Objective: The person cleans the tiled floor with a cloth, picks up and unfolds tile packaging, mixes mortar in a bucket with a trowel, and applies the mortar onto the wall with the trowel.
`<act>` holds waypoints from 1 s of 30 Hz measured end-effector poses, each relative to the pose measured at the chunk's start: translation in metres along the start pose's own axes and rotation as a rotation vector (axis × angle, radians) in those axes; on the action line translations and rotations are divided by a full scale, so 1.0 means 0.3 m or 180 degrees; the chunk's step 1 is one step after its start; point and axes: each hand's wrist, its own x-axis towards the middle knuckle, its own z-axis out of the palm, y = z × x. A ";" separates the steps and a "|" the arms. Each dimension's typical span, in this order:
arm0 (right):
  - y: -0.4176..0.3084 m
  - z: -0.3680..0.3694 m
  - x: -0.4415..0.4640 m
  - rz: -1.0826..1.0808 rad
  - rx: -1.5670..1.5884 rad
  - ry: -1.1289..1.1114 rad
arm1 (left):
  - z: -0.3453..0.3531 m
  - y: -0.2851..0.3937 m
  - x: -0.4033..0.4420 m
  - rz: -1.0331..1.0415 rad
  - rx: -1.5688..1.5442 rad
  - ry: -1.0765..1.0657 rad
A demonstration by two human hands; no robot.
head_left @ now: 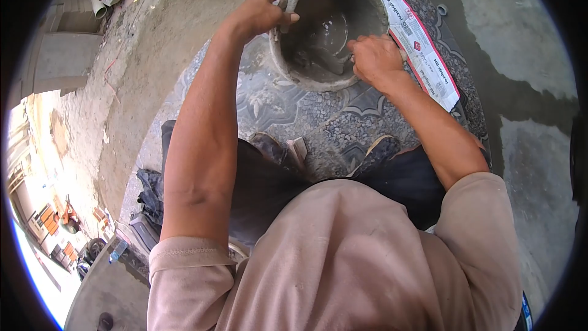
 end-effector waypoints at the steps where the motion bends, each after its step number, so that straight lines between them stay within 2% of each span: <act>1: 0.004 -0.015 -0.002 0.0052 0.0132 -0.0049 | -0.001 0.000 0.000 -0.0009 0.0049 0.0016; 3: 0.007 -0.048 -0.008 0.0111 0.0262 -0.0103 | -0.001 -0.002 0.000 -0.0015 0.0095 0.0025; 5: -0.003 -0.093 -0.009 0.0545 0.0539 -0.0620 | -0.003 -0.004 0.001 -0.0054 -0.0002 0.0061; 9: 0.035 -0.078 -0.025 0.0820 0.1131 -0.0610 | -0.015 0.010 0.000 -0.0013 0.0030 -0.0064; 11: 0.027 -0.100 -0.022 0.1177 0.1582 -0.0703 | -0.014 0.017 -0.010 -0.0062 0.0126 -0.0042; 15: 0.009 -0.070 0.002 0.0929 0.1008 -0.0157 | -0.013 0.011 -0.011 -0.0004 0.0186 -0.0006; 17: -0.003 -0.056 0.010 0.0268 0.0285 0.0093 | -0.015 0.010 -0.015 0.0047 0.0065 -0.0023; 18: -0.006 -0.055 0.009 0.0277 0.0296 0.0094 | -0.017 0.008 -0.016 0.0045 0.0075 -0.0032; 20: -0.019 -0.089 0.003 0.0325 0.0570 -0.0452 | -0.025 0.007 -0.017 -0.0017 0.0066 -0.0110; 24: 0.023 -0.126 -0.004 0.0731 0.1215 -0.0273 | -0.022 -0.004 -0.005 -0.0040 0.0030 -0.0048; 27: 0.017 -0.080 0.048 0.0607 0.0761 0.0029 | -0.017 0.004 -0.004 -0.0049 0.0024 -0.0141; 29: 0.002 -0.038 0.075 0.0171 0.0227 0.0309 | -0.012 0.017 -0.009 -0.0021 0.0169 -0.0095; 30: -0.001 -0.018 0.074 0.0183 0.0245 0.0306 | -0.009 0.019 -0.010 -0.0029 0.0182 -0.0109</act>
